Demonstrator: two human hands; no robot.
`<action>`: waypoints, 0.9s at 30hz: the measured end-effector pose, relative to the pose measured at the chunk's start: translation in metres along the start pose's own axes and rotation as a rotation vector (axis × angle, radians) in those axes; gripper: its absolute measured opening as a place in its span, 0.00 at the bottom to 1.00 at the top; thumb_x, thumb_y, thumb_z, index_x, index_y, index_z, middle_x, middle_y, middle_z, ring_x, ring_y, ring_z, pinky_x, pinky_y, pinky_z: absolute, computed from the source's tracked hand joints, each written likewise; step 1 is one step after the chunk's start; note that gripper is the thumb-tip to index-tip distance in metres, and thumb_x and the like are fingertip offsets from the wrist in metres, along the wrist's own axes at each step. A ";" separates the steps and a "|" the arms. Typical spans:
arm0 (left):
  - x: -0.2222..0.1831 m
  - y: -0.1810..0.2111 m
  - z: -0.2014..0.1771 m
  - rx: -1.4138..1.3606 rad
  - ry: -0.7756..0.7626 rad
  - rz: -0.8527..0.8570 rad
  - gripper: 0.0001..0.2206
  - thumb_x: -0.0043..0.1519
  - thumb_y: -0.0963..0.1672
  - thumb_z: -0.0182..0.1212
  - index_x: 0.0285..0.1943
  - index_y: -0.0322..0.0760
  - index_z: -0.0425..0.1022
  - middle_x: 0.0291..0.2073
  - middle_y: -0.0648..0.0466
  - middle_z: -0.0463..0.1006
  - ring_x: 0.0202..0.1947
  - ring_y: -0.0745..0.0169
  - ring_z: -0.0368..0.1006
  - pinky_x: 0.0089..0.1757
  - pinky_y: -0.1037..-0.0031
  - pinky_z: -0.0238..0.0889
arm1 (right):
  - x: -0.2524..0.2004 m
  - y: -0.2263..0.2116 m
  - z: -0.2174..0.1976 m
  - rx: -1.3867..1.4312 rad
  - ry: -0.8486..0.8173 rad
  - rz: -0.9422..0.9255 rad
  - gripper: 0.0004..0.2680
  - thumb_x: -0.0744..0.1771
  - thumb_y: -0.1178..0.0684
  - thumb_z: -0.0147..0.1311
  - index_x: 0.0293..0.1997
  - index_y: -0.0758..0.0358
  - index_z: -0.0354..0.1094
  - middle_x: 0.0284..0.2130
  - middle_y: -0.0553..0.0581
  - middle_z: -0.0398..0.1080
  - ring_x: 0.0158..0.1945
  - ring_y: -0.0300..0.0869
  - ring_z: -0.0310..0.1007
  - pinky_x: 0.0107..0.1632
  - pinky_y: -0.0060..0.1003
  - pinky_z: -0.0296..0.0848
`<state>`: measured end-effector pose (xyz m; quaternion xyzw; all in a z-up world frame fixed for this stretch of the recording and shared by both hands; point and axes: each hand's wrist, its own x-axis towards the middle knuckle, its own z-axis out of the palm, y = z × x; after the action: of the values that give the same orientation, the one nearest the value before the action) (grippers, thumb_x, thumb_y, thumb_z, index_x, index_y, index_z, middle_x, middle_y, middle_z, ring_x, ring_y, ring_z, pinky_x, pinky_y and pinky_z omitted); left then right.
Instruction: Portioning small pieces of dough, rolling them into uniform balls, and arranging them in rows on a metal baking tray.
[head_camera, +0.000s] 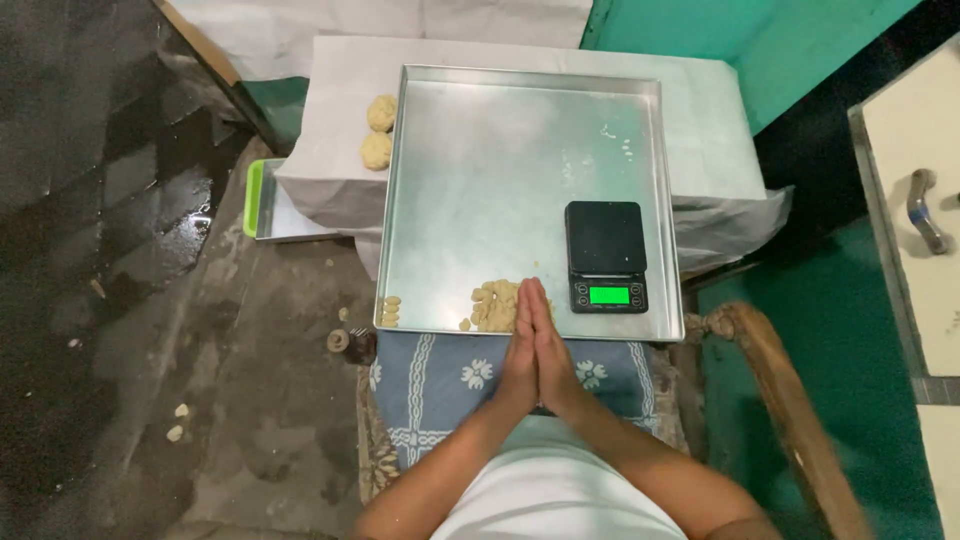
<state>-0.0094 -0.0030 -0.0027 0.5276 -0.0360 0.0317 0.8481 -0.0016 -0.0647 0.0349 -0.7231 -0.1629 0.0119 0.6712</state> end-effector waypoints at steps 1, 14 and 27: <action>0.000 -0.001 0.002 0.003 -0.002 0.005 0.33 0.72 0.56 0.24 0.81 0.36 0.30 0.80 0.44 0.32 0.79 0.45 0.31 0.72 0.57 0.26 | 0.004 0.011 -0.005 0.003 0.015 -0.015 0.26 0.73 0.39 0.24 0.79 0.64 0.36 0.78 0.64 0.31 0.80 0.53 0.23 0.76 0.52 0.26; -0.001 0.005 0.005 0.019 -0.022 0.015 0.32 0.73 0.55 0.24 0.81 0.34 0.31 0.80 0.42 0.31 0.79 0.43 0.29 0.72 0.55 0.25 | 0.012 0.038 -0.017 0.044 0.050 -0.037 0.23 0.74 0.44 0.23 0.80 0.64 0.34 0.78 0.64 0.30 0.80 0.54 0.22 0.77 0.53 0.25; 0.012 0.018 0.011 0.056 -0.093 -0.011 0.31 0.74 0.54 0.24 0.82 0.32 0.31 0.79 0.40 0.31 0.79 0.42 0.28 0.72 0.53 0.23 | 0.006 0.013 -0.015 -0.014 0.052 -0.039 0.22 0.75 0.46 0.23 0.80 0.66 0.31 0.78 0.68 0.30 0.80 0.56 0.23 0.77 0.54 0.26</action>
<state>0.0010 -0.0052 0.0193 0.5524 -0.0717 0.0033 0.8305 0.0103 -0.0780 0.0248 -0.7245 -0.1596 -0.0210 0.6702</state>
